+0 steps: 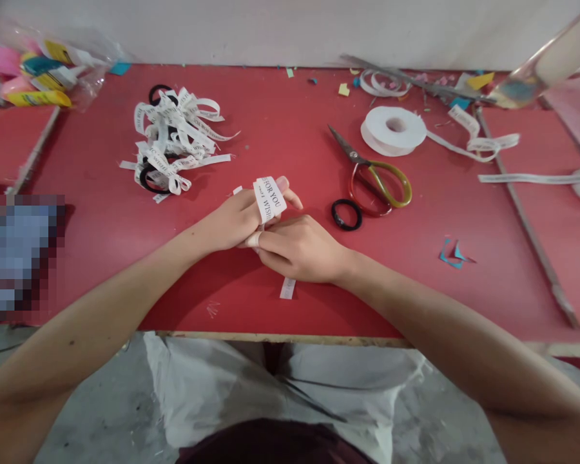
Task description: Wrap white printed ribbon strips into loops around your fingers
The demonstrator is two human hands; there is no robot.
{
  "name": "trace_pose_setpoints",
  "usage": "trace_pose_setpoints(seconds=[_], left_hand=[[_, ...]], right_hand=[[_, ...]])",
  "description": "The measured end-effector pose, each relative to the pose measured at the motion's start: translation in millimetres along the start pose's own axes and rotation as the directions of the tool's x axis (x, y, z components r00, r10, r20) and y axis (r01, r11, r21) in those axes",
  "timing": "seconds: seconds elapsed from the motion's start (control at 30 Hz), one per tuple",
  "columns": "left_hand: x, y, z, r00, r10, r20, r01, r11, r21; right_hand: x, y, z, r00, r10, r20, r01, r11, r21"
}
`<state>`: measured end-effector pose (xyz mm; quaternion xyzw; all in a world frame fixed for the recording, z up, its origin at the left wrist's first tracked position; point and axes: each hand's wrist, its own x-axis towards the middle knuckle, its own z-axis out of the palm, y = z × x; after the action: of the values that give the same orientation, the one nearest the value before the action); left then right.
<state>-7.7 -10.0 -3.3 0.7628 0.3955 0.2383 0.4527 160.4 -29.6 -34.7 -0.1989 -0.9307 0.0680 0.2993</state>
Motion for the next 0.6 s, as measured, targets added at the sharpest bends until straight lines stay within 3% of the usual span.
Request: trace_pose_setpoints(seconds=[0.6], left_hand=[[4.1,-1.8,0.9,0.999,0.021,0.03,-0.024,0.992,0.125]], right_hand=[[-0.4,1.3,0.5,0.999,-0.041,-0.02,0.04,0.999,-0.034]])
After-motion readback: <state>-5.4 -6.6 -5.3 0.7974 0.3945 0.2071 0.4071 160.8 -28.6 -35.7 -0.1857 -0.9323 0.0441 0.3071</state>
